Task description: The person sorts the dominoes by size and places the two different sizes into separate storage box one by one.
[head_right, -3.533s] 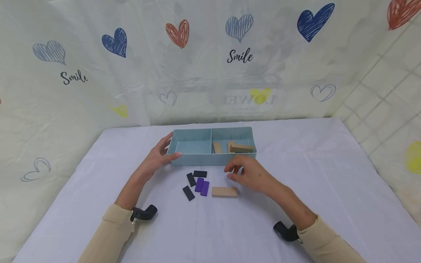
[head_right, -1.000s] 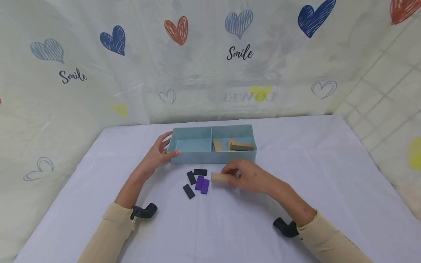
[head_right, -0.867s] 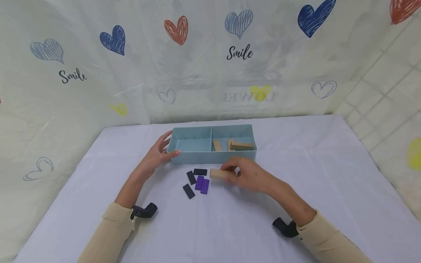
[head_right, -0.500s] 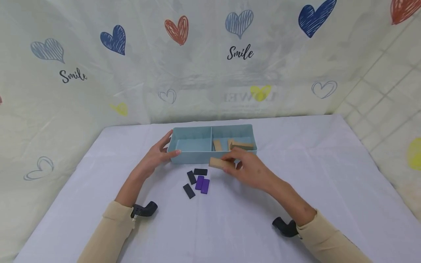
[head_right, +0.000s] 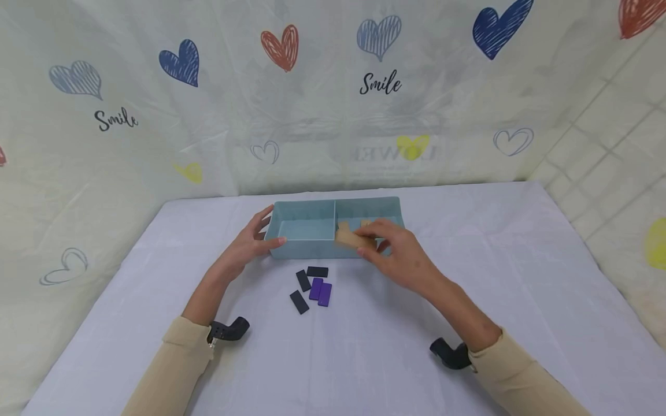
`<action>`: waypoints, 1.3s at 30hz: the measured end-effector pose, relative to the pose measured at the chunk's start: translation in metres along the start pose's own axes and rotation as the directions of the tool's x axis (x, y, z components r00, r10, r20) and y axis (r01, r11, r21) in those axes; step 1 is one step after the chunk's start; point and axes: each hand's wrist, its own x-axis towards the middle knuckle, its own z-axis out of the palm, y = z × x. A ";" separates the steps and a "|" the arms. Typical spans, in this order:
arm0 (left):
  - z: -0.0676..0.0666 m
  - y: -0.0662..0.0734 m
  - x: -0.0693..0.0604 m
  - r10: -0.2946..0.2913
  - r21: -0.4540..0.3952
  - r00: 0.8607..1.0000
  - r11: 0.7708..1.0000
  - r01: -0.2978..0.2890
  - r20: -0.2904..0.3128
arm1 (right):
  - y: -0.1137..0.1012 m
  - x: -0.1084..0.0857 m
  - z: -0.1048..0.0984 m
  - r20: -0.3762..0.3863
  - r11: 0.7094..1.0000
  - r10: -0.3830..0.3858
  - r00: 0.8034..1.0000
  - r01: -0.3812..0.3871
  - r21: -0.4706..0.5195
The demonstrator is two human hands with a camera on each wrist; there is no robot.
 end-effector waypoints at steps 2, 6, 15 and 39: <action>0.000 0.000 0.000 0.001 -0.022 1.000 1.000 -0.001 -0.006 | 0.002 0.001 -0.001 -0.027 1.000 -0.017 0.999 0.017 0.003; -0.001 -0.002 0.000 0.002 -0.058 1.000 0.998 -0.002 -0.011 | 0.004 0.003 -0.003 -0.079 0.998 -0.056 0.995 0.055 -0.010; -0.001 -0.001 0.001 0.020 -0.084 1.000 0.996 -0.021 -0.018 | 0.009 0.010 -0.010 -0.123 0.999 -0.045 0.991 0.042 -0.028; -0.001 0.001 -0.001 -0.007 -0.076 1.000 0.997 0.005 -0.024 | 0.022 0.018 -0.019 -0.206 0.996 -0.033 0.978 0.015 -0.088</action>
